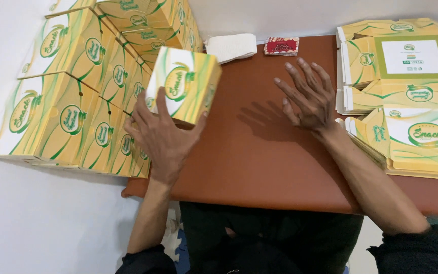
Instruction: Assembling cardboard snack boxes from flat templates by folding along pre-scored lines and tucking in flaps.
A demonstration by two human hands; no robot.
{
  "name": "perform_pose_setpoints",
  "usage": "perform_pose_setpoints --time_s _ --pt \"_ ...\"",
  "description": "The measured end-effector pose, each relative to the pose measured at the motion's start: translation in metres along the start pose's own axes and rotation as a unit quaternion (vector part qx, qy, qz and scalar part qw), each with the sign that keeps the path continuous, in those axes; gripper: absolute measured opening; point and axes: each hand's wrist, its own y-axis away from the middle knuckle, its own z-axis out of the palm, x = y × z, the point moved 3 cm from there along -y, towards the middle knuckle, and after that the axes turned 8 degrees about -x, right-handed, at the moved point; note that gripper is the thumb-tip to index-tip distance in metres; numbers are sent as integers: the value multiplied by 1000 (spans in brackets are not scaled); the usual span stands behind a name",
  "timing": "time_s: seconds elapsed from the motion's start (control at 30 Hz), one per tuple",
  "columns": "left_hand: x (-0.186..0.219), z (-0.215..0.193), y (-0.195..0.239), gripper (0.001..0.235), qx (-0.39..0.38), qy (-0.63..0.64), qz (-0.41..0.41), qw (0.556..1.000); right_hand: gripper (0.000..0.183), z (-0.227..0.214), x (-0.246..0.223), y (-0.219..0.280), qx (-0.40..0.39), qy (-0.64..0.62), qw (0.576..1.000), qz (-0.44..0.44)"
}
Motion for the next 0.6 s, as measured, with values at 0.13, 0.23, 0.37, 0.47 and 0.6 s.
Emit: perform_pose_setpoints --time_s 0.13,0.23,0.37,0.47,0.6 --pt "-55 48 -4 99 78 -126 -33 988 45 5 -7 0 -39 -7 999 4" --pt "-67 64 -13 96 95 -159 -35 982 41 8 -10 0 -56 -15 998 13" --pt "-47 54 -26 78 38 -144 -27 988 34 12 -15 -1 -78 -33 996 5" --pt "-17 57 -19 57 61 -120 80 988 30 12 -15 1 -162 -62 985 21" --pt "-7 88 -11 51 20 -132 156 979 34 6 -20 -2 -208 -87 974 23"
